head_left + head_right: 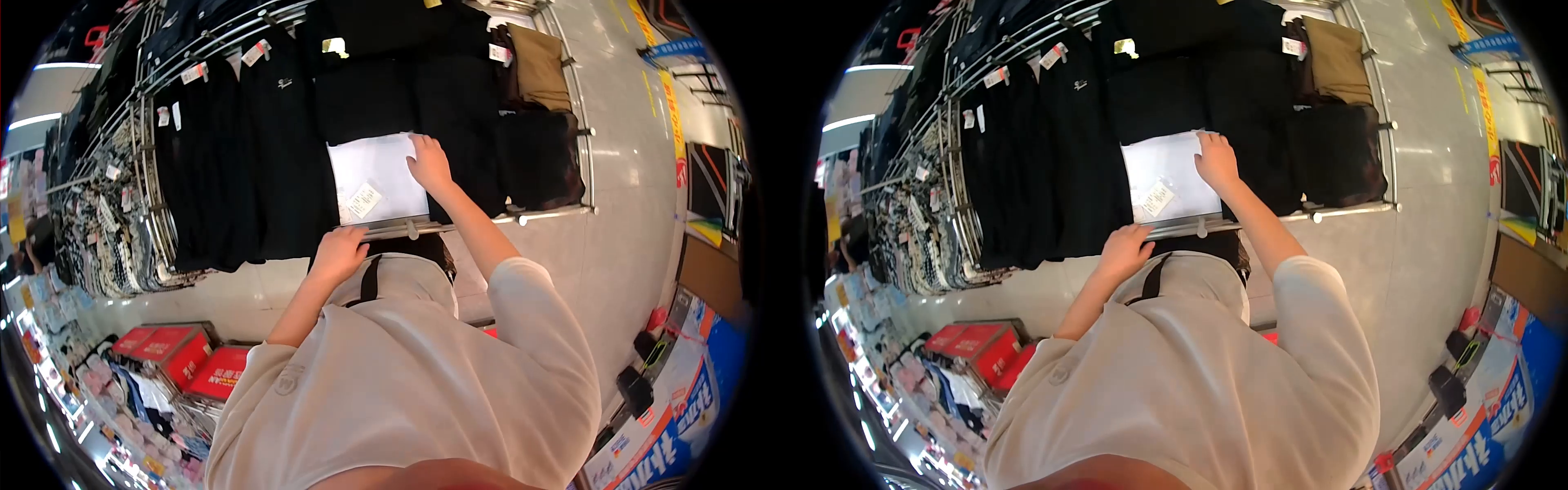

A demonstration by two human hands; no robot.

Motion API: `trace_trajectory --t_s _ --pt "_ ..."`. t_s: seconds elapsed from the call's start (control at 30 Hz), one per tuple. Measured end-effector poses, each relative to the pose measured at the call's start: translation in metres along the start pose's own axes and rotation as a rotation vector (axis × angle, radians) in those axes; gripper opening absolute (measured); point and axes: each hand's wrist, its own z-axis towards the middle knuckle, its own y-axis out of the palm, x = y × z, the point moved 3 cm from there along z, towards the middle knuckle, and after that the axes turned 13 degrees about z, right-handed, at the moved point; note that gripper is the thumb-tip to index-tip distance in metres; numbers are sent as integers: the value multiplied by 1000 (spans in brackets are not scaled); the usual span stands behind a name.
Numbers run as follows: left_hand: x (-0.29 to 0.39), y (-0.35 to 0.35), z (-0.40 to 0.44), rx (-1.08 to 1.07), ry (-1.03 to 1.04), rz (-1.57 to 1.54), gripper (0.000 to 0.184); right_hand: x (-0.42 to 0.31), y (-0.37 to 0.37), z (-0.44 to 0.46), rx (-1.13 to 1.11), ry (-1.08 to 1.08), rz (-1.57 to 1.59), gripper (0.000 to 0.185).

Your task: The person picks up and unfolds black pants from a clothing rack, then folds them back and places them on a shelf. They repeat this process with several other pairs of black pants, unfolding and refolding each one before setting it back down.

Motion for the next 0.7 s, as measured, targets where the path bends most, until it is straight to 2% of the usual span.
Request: trace_trajectory --t_s 0.03,0.1,0.13,0.2,0.27,0.33,0.4,0.47,0.5,0.53,0.6,0.63,0.67,0.7 --pt "-1 -5 2 8 -31 19 32 2 12 18 -19 -14 13 50" --pt "2 -18 3 23 -79 -7 34 -5 32 48 1 -242 -197 56" --pt "3 -21 4 27 -101 -6 34 -5 40 60 -11 -258 -187 56" --pt "7 -24 1 52 -149 -42 34 -6 59 80 -147 -333 -464 66" --pt "10 -24 -2 5 -214 -59 34 -1 73 95 -238 -296 -490 69" --pt "12 -19 -6 -48 -253 -75 34 6 84 102 -201 -265 -457 64" --pt "17 -11 -10 12 -236 -102 37 9 84 107 -202 -274 -496 61" --pt "17 -5 -10 -24 -240 -135 35 18 83 111 -269 -312 -548 60" --pt "16 -3 -10 -51 -245 -162 34 19 82 111 -162 -406 -576 54" --pt "14 -2 -10 -79 -250 -188 33 23 83 115 -161 -399 -581 54" --pt "13 -11 -3 -54 -226 -168 33 23 83 127 -138 -397 -475 42" --pt "11 -16 0 -25 -211 -145 32 23 80 134 -110 -395 -388 29" --pt "10 -20 4 -27 -203 -144 32 19 76 143 -106 -389 -391 29" --pt "8 -24 6 -48 -202 -153 32 16 71 152 -121 -267 -262 28"
